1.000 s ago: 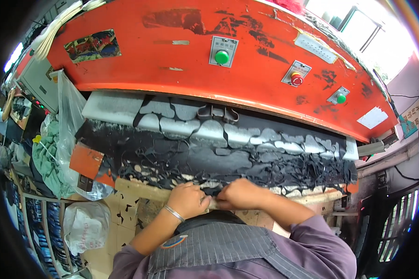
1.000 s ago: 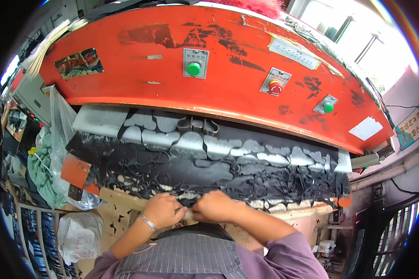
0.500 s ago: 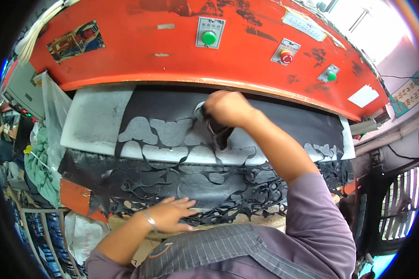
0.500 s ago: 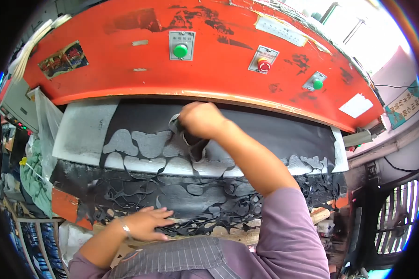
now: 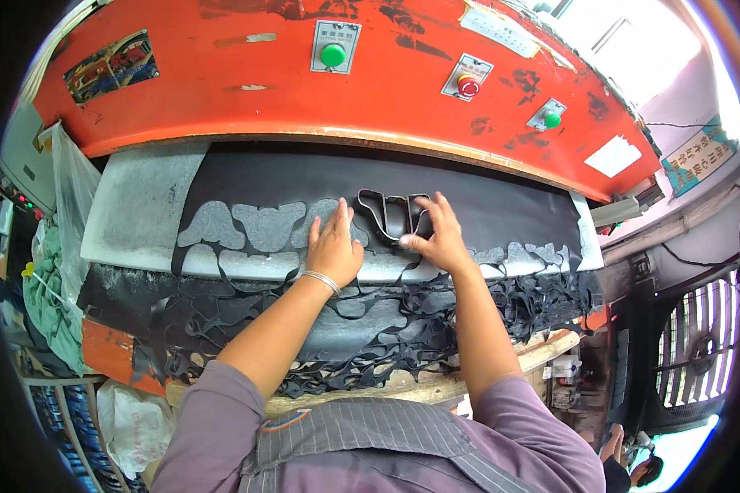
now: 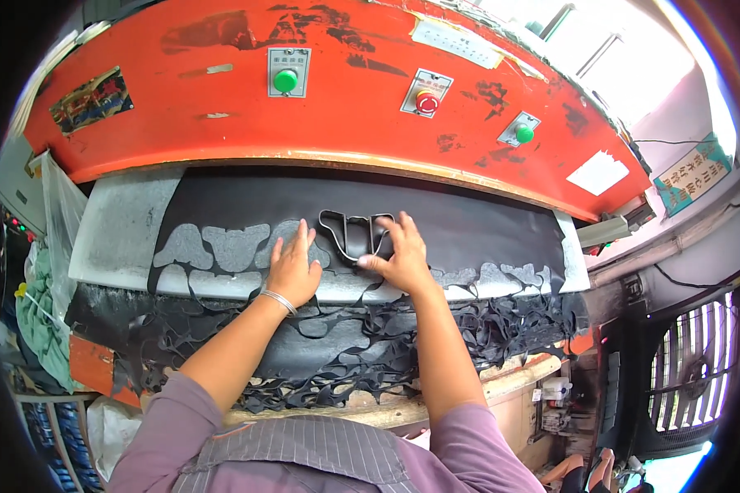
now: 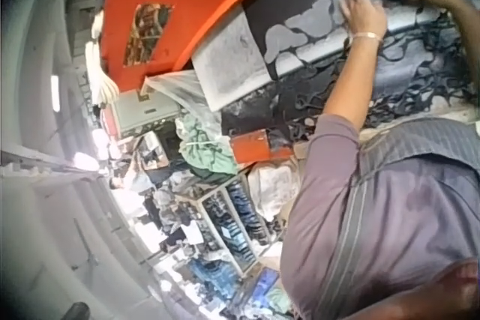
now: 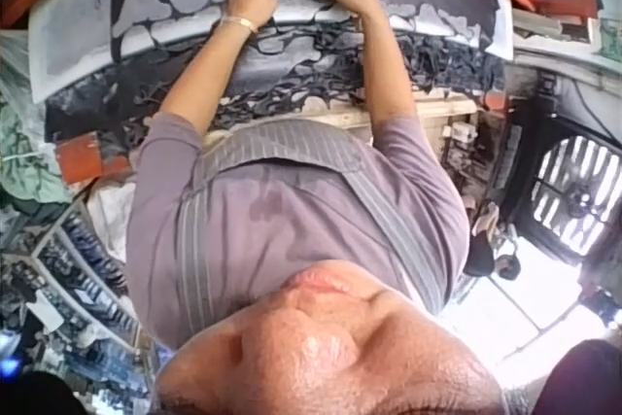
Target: Operating a hydraulic press with metal dies to cut shoe components from leather sheets.
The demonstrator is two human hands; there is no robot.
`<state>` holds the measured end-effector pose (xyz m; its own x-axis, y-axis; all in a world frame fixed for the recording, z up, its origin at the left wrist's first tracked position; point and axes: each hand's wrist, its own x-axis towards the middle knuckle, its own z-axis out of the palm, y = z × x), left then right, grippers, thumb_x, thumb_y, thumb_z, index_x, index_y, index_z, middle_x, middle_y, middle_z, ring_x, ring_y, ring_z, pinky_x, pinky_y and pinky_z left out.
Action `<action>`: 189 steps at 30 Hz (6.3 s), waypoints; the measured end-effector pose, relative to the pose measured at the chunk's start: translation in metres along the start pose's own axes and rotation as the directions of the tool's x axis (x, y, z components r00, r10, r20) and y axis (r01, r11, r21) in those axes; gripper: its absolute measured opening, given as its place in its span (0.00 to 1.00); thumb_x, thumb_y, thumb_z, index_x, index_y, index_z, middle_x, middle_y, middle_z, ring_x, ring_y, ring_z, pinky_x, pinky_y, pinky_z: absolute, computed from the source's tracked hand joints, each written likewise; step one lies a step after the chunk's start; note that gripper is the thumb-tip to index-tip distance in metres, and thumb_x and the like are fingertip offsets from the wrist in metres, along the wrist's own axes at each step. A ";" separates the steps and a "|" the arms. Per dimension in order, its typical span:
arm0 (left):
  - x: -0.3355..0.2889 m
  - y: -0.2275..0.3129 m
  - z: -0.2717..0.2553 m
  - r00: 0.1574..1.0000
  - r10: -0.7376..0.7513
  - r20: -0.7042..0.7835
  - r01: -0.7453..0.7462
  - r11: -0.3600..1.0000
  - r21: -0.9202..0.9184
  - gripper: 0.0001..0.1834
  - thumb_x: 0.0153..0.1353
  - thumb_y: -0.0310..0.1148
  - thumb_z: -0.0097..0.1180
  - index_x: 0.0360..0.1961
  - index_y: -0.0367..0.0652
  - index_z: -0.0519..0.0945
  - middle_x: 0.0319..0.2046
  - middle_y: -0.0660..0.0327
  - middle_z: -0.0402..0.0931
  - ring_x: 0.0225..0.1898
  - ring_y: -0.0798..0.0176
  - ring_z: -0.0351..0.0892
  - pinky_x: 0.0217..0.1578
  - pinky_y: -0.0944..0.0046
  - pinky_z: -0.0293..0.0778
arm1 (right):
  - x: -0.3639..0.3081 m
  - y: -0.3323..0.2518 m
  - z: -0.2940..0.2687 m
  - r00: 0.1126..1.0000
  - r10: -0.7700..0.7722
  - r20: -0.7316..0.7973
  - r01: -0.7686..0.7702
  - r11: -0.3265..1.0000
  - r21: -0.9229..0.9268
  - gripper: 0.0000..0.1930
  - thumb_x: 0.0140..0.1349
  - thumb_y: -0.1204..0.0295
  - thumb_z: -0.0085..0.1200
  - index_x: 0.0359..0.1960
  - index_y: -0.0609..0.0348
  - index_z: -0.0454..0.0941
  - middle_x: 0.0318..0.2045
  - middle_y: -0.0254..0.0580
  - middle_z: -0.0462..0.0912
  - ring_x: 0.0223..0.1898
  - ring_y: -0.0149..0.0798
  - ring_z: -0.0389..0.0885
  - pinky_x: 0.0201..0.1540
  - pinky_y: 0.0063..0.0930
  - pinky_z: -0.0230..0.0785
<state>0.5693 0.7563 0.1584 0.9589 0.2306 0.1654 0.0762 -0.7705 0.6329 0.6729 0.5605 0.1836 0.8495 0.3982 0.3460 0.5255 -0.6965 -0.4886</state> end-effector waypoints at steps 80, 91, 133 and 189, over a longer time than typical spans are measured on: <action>-0.040 0.093 0.008 0.990 -0.009 -0.138 -0.012 0.988 -0.156 0.28 0.56 0.34 0.60 0.59 0.40 0.71 0.47 0.53 0.79 0.50 0.52 0.76 0.55 0.57 0.67 | 0.082 0.055 -0.072 0.877 0.053 0.478 0.107 0.948 -0.301 0.20 0.53 0.53 0.54 0.29 0.60 0.83 0.33 0.57 0.83 0.39 0.57 0.82 0.46 0.46 0.74; -0.001 0.088 0.065 0.981 0.053 -0.188 -0.056 0.998 -0.014 0.31 0.57 0.31 0.54 0.62 0.33 0.64 0.53 0.56 0.77 0.60 0.56 0.69 0.63 0.53 0.58 | 0.004 0.140 -0.080 0.913 -0.309 0.267 0.281 0.950 0.139 0.35 0.49 0.59 0.67 0.59 0.58 0.71 0.56 0.49 0.76 0.58 0.51 0.71 0.65 0.42 0.56; -0.229 0.181 0.048 0.988 0.155 0.008 -0.156 0.986 0.064 0.08 0.54 0.35 0.60 0.30 0.42 0.83 0.30 0.56 0.79 0.36 0.51 0.77 0.40 0.55 0.73 | -0.229 0.016 -0.133 0.665 -0.549 0.507 0.557 0.816 0.153 0.26 0.43 0.61 0.66 0.45 0.58 0.76 0.37 0.42 0.79 0.42 0.44 0.76 0.44 0.33 0.72; 0.042 0.170 0.151 0.951 -0.198 -0.237 0.181 0.979 -0.090 0.38 0.56 0.28 0.46 0.67 0.29 0.50 0.57 0.55 0.74 0.66 0.57 0.62 0.68 0.54 0.48 | 0.021 0.214 -0.108 0.873 -0.464 0.151 0.450 0.885 0.119 0.30 0.38 0.49 0.70 0.42 0.51 0.76 0.54 0.70 0.71 0.62 0.61 0.65 0.66 0.50 0.53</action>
<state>0.6635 0.5453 0.1591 0.8323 0.5124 0.2112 0.2240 -0.6596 0.7175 0.7981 0.3555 0.1726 0.5044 0.7609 0.4081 0.8531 -0.3661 -0.3718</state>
